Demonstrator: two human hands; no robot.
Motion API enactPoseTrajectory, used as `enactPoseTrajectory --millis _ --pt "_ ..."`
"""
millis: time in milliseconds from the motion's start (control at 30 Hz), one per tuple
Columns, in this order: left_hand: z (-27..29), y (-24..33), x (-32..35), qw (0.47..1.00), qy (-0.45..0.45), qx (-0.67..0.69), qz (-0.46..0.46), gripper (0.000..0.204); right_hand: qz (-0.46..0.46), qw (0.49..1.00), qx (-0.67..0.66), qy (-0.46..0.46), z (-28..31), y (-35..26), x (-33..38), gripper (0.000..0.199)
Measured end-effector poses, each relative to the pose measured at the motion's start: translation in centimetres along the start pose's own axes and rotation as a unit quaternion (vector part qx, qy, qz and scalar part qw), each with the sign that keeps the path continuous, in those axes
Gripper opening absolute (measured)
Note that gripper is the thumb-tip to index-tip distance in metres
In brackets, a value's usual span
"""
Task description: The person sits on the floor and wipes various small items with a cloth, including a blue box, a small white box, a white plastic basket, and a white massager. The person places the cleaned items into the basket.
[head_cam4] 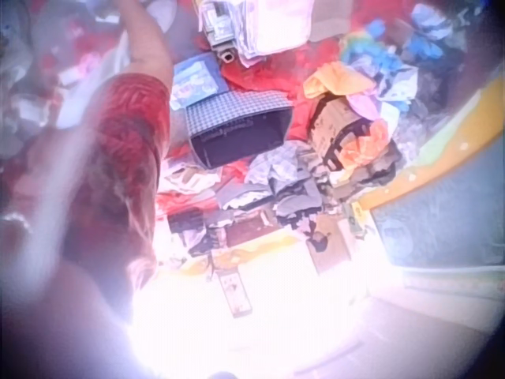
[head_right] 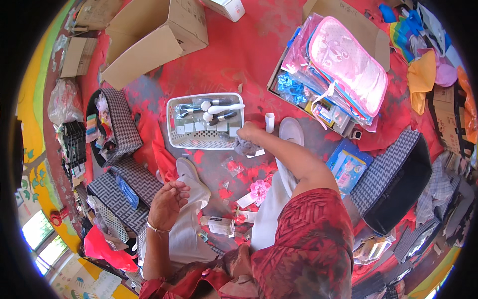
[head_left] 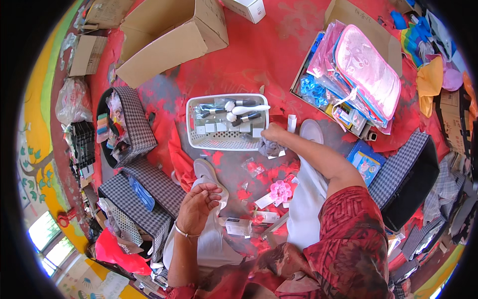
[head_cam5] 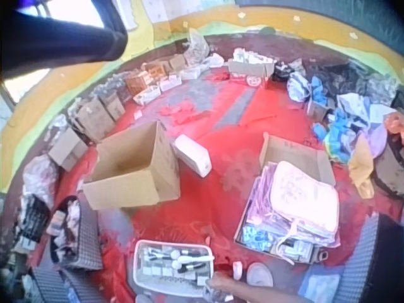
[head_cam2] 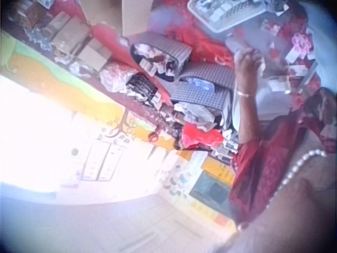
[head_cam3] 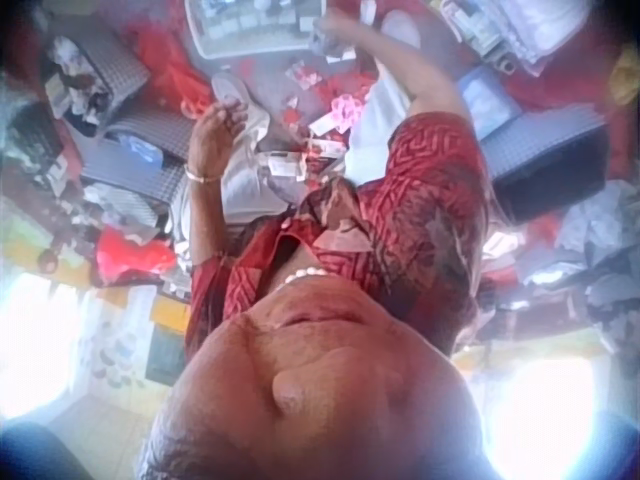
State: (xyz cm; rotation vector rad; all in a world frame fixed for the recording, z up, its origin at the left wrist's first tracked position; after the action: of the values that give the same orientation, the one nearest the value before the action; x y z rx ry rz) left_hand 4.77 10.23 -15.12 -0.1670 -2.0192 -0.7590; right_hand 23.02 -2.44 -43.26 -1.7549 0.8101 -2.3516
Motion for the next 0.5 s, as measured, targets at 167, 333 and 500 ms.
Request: enactPoseTrajectory --millis 167,333,500 --pt "-0.3 -0.1 0.0 1.000 -0.009 -0.006 0.005 0.022 0.070 0.992 -0.103 0.012 -2.6 1.2 1.8 0.039" --pt "-0.4 -0.1 0.1 1.000 -0.008 -0.011 -0.005 0.022 0.075 0.993 -0.089 -0.012 -2.8 1.3 2.3 0.038" --pt "-0.4 0.1 0.2 1.000 -0.007 -0.012 -0.006 0.022 0.150 0.983 -0.103 -0.023 0.7 -0.1 3.1 0.032"
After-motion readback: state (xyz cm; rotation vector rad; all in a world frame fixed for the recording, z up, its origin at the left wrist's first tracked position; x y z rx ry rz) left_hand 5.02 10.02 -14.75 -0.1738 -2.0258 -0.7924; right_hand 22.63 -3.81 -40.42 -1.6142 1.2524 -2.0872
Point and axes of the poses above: each hand's wrist, its own x-axis away from the middle knuckle, its own z-axis out of the back of the hand, y = z × x, the point moved 4 cm from there along -x, towards the middle knuckle, and after that the axes turned 6 degrees about x, right-handed, at the moved point
